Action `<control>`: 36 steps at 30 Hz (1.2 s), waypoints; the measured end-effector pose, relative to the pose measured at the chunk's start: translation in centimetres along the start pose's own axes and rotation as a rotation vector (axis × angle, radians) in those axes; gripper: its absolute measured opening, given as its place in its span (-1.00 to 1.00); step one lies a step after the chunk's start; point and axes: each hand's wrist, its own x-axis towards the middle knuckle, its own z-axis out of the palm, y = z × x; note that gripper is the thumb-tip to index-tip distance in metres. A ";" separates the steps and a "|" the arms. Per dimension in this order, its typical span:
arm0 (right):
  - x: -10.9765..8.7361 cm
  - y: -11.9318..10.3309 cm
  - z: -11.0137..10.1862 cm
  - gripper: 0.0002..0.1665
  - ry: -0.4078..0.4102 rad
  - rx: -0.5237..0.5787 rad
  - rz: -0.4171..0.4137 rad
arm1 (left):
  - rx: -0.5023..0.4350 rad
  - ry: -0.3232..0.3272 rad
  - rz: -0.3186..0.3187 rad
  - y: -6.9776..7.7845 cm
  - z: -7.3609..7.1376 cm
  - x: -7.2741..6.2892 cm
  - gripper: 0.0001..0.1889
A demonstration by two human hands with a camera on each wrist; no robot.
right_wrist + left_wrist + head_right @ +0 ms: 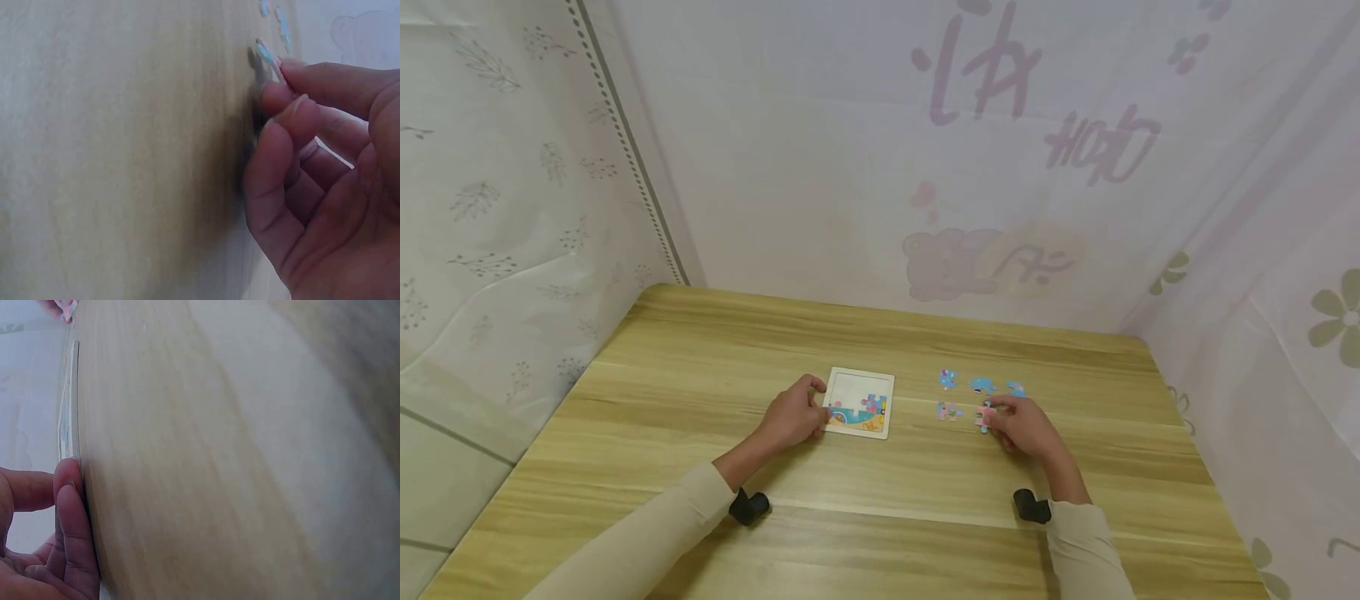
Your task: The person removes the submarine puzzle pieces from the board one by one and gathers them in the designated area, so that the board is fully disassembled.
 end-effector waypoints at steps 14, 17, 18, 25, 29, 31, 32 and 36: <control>0.4 0.1 0.2 -0.43 0.048 -0.106 -0.001 | -0.022 0.006 0.012 -0.1 -0.1 0.0 -0.56; 0.5 0.1 0.3 -0.45 0.052 -0.115 -0.014 | -0.024 0.006 0.012 -0.1 -0.1 0.1 -0.56; 0.5 0.1 0.3 -0.46 0.056 -0.114 -0.015 | -0.022 0.005 0.010 -0.2 -0.1 0.1 -0.56; 0.5 0.1 0.5 -0.47 0.073 -0.107 -0.020 | -0.033 0.004 0.012 -0.1 -0.2 0.0 -0.56; 0.5 0.1 0.6 -0.49 0.078 -0.102 -0.024 | -0.037 0.002 0.015 0.0 -0.2 -0.1 -0.56; 0.6 -0.1 0.7 -0.51 0.090 -0.101 -0.032 | -0.033 0.003 0.015 0.0 -0.2 -0.1 -0.57; 0.7 -0.4 0.8 -0.52 0.098 -0.105 -0.042 | -0.030 0.004 0.015 0.0 -0.2 0.0 -0.57; 1.2 -2.0 1.8 -0.54 0.111 -0.059 -0.074 | -0.022 0.005 0.012 0.0 -0.1 -0.1 -0.57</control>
